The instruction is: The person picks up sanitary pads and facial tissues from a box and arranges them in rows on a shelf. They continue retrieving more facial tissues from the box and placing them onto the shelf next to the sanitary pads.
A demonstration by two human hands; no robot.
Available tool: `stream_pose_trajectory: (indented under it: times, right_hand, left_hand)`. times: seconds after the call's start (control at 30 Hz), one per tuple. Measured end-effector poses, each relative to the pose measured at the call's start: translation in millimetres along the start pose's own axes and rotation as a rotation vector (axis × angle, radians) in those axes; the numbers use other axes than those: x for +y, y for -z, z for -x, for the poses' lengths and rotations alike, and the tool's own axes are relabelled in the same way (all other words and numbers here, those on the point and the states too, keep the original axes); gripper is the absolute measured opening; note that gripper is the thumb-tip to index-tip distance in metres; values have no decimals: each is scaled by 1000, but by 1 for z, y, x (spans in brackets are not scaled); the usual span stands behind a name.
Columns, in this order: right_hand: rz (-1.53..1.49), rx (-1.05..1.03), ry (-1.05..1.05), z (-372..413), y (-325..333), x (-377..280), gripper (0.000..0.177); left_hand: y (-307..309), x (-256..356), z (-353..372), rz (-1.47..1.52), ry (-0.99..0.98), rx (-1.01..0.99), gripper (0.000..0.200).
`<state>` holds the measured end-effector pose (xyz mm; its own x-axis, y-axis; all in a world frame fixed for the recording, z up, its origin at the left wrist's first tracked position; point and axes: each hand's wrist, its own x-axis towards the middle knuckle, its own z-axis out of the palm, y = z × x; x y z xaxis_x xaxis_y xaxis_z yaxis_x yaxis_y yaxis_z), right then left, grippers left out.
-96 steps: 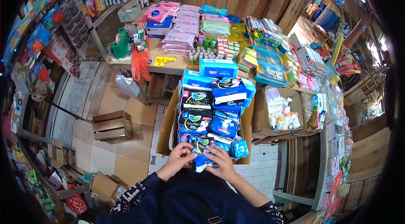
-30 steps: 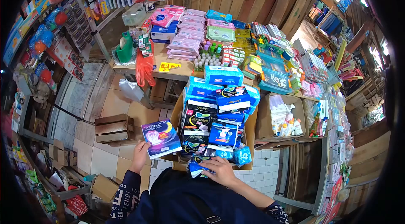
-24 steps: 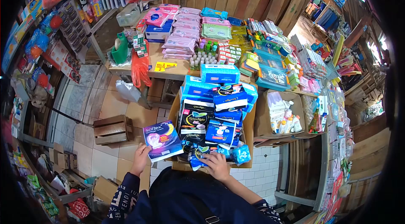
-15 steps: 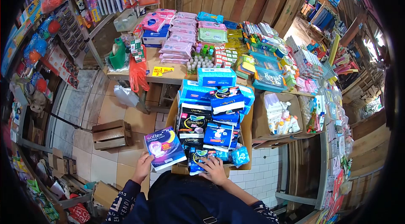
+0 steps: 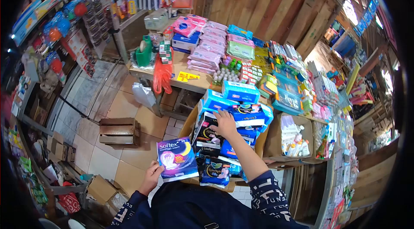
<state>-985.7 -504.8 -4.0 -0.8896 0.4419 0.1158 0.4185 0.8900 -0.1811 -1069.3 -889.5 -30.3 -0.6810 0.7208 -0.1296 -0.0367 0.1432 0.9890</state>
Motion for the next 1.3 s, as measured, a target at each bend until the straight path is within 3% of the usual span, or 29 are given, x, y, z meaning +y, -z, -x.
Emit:
stream_pose_trajectory:
  times: [0.07,0.23,0.37,0.5,0.67,0.77,0.9,1.03,1.23,1.3]
  right_hand:
    - [106,-174,22,-17,-21,10,58]
    - [15,-160,-22,-25,-20,11,30]
    - [-100,137,47,-19,20,4,23]
    - [-121,245,-34,-13,62,-11,22]
    - [-254,634,23,4,107,-14,26]
    - [-527,751,-136,34,128,1,23]
    - [-1089,758,-335,104,144,35,17]
    - [-1260,737,-528,216,164,64,12]
    - [-1285,903,-758,431,180,72,12]
    - [-1159,984,-877,508,193,62,13]
  left_hand:
    - [3,-4,12,12,11,38,24]
    - [5,13,31,17,53,101,27]
    - [9,5,27,35,82,96,26]
    - [13,-2,8,25,36,45,24]
    - [6,5,-13,35,-17,38,21]
    - [-3,36,-21,43,6,27,19]
    - [-17,61,-25,-38,-165,-34,17]
    - [-58,99,-12,-21,-266,-150,17]
    - [-164,128,27,-41,-334,-511,17]
    - [-215,139,52,-43,-352,-656,17]
